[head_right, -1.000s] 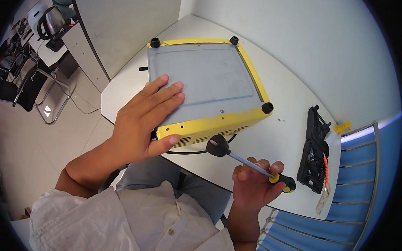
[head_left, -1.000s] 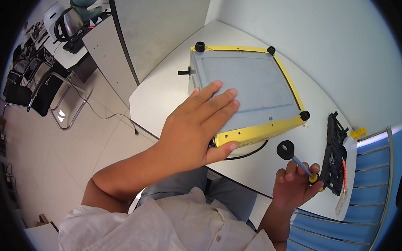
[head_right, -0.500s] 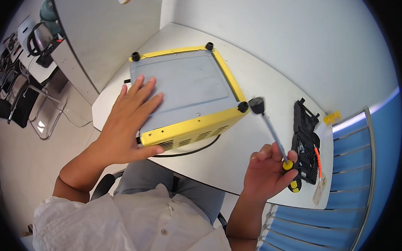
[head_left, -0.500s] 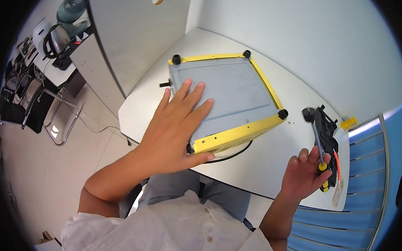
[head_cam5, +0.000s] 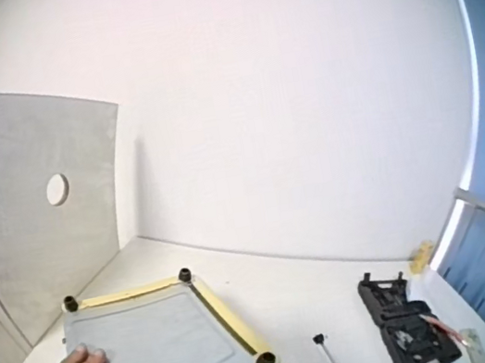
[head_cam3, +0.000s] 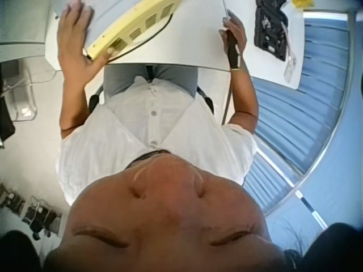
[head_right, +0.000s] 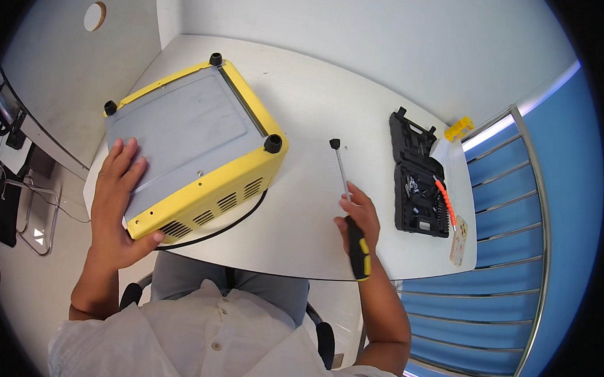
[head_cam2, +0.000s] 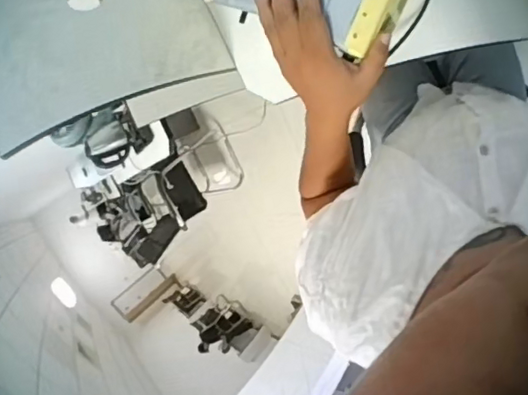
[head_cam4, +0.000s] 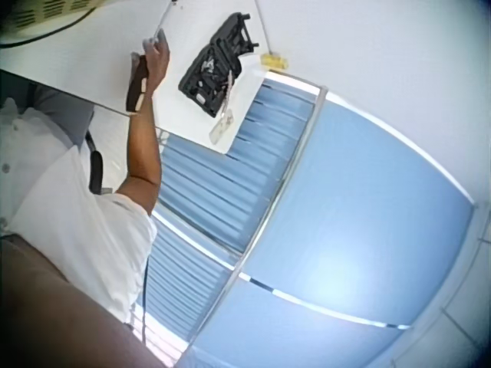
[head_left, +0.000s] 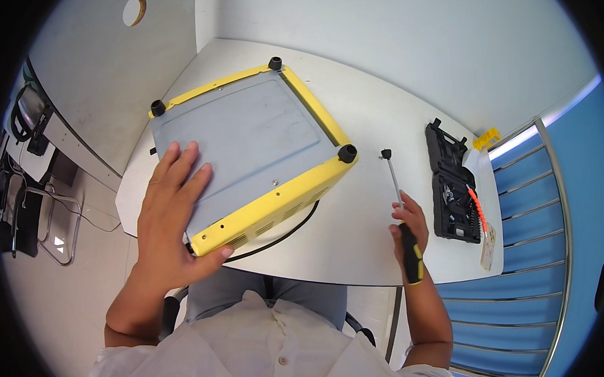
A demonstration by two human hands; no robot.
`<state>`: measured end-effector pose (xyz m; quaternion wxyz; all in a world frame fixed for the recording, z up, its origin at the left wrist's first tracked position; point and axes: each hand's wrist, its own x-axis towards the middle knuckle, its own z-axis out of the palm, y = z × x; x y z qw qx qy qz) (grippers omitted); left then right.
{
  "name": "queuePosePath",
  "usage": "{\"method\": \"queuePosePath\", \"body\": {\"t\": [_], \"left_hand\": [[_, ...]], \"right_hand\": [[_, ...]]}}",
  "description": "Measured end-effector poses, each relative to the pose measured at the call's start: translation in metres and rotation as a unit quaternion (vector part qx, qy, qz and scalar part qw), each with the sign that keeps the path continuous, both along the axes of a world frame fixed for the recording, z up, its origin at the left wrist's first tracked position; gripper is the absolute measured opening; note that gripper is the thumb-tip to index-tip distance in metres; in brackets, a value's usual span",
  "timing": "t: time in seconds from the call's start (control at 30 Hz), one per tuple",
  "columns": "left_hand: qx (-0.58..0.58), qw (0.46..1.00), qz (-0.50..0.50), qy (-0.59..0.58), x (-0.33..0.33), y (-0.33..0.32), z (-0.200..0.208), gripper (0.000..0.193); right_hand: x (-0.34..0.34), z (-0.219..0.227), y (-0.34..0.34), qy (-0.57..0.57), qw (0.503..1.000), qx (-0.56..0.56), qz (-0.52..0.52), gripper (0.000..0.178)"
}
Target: The person uses a screwdriver to tighten screws on the corners of a yellow and gray electronic device. They rotate the device to access different sides and continue securing the casing with screws.
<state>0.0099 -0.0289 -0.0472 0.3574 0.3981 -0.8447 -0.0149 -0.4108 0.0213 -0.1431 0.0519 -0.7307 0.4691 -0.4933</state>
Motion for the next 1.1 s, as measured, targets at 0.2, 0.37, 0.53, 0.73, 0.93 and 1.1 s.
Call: {"method": "queuePosePath", "body": {"t": [0.2, 0.37, 0.53, 0.73, 0.93, 1.1], "left_hand": [[0.000, 1.000, 0.011, -0.002, -0.001, 0.003, 0.000, 0.078], [0.008, 1.000, 0.017, -0.011, -0.001, 0.004, -0.004, 0.080], [-0.003, 1.000, 0.019, 0.004, -0.003, 0.005, -0.002, 0.078], [-0.008, 1.000, 0.008, 0.003, -0.002, 0.004, -0.002, 0.078], [-0.004, 1.000, 0.007, 0.012, -0.001, 0.004, -0.002, 0.079], [-0.001, 1.000, 0.007, 0.015, -0.001, 0.004, -0.004, 0.080]], "right_hand": [[0.009, 0.014, -0.012, 0.308, 0.951, -0.033, -0.015, 0.036], [0.009, 0.017, -0.025, 0.403, 0.915, -0.025, -0.014, 0.023], [0.012, 0.020, -0.032, 0.434, 0.901, 0.012, -0.011, 0.021], [0.017, 0.028, -0.034, 0.475, 0.877, 0.072, -0.013, 0.022], [0.028, 0.036, -0.036, 0.530, 0.838, 0.129, -0.025, 0.026], [0.033, 0.040, -0.036, 0.560, 0.816, 0.137, -0.028, 0.029]]}}
